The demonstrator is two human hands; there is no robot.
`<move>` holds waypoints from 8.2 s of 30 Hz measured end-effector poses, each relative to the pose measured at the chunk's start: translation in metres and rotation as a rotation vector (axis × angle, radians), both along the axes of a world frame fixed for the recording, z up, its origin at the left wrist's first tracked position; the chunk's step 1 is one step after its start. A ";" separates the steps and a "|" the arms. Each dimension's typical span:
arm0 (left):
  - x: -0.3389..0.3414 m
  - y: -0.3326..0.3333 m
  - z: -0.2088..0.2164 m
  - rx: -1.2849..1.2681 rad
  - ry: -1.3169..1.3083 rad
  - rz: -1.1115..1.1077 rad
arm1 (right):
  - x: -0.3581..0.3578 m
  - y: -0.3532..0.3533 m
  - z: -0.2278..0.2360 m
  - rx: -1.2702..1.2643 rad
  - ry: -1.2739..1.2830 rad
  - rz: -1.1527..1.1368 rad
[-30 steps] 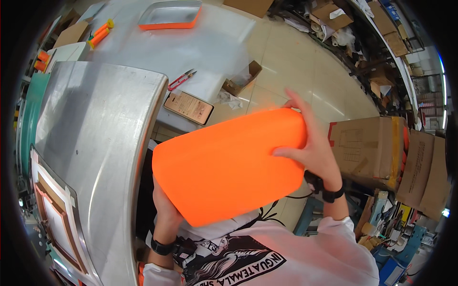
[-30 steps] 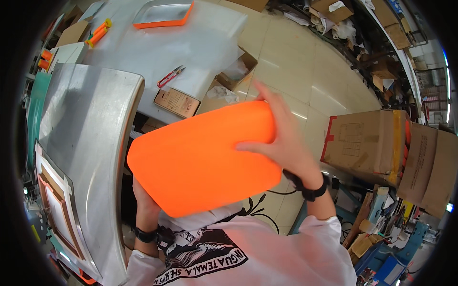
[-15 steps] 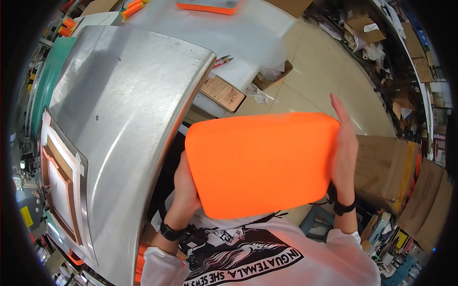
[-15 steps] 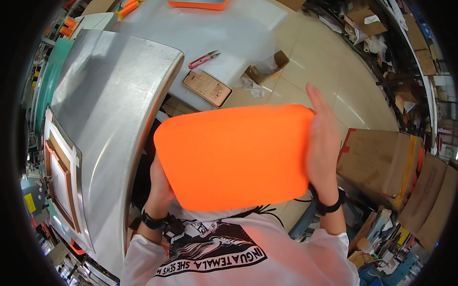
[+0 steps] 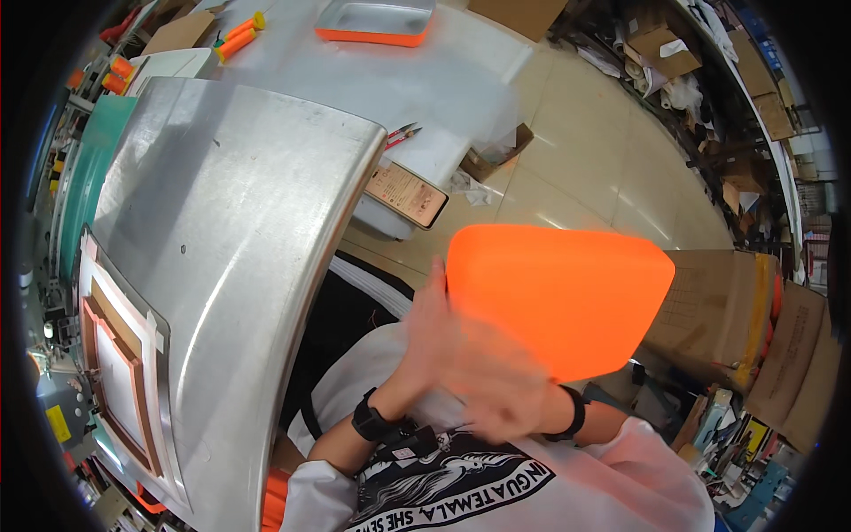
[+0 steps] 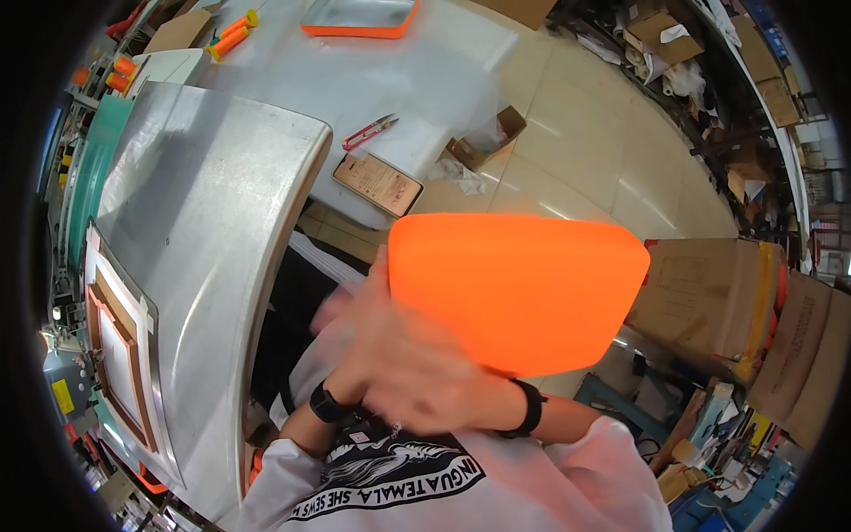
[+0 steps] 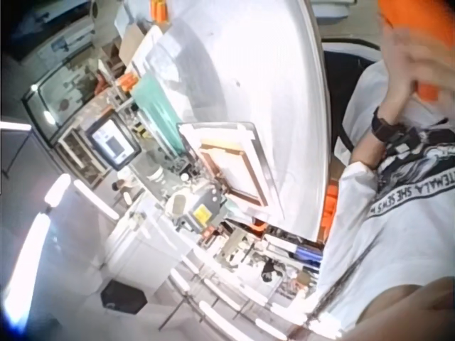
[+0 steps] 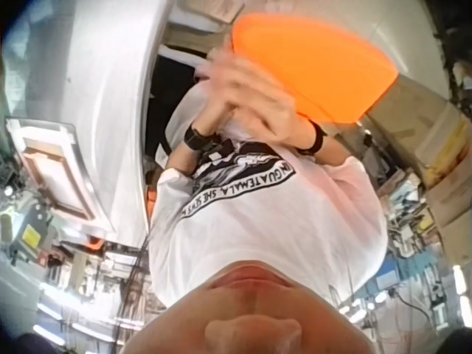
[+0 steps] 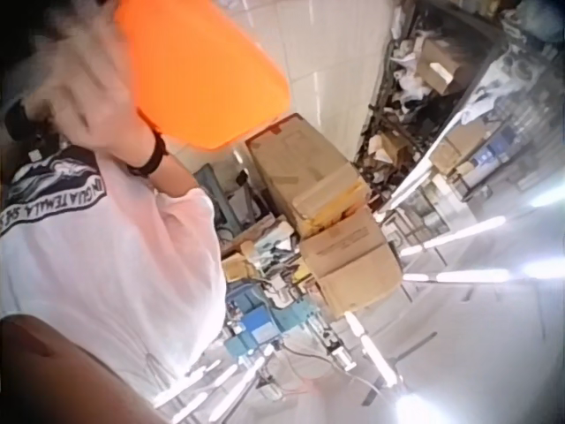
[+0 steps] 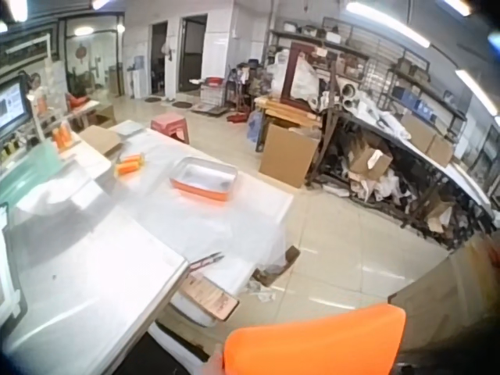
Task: The recorder trims orange padding with pliers, fits it into a silver metallic tray, and subsequently trims a plastic film sheet with scissors.
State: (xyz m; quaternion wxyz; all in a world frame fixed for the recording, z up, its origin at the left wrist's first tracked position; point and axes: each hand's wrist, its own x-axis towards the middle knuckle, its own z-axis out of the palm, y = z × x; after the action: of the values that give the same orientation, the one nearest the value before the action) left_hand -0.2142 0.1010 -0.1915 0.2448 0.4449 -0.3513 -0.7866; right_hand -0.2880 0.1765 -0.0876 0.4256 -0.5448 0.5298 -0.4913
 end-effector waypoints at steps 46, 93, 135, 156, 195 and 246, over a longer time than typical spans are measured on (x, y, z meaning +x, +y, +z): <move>-0.037 -0.127 -0.075 -1.259 -0.756 -0.594 | -0.396 -0.312 -0.229 0.174 0.691 -0.637; -0.007 -0.095 0.194 -0.163 0.985 -0.179 | -0.195 -0.069 0.091 -0.457 0.096 -0.718; -0.015 -0.083 0.078 -0.740 -0.337 -0.718 | -0.297 -0.209 -0.217 0.275 -0.516 -0.516; -0.011 -0.098 0.075 -0.745 -0.361 -0.646 | -0.237 -0.207 -0.249 0.478 0.136 -0.859; 0.016 -0.082 0.149 -0.485 0.294 0.022 | -0.206 -0.033 0.053 -0.542 -0.211 -0.209; 0.297 0.018 0.200 -0.799 0.153 0.750 | 0.063 -0.166 0.226 -0.744 0.767 0.645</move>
State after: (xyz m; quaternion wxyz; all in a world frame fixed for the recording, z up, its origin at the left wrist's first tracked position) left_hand 0.0827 0.1193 0.0083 0.6826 0.3537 -0.4213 -0.4811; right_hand -0.2254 0.0110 0.1387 0.1136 -0.9267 0.2472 -0.2593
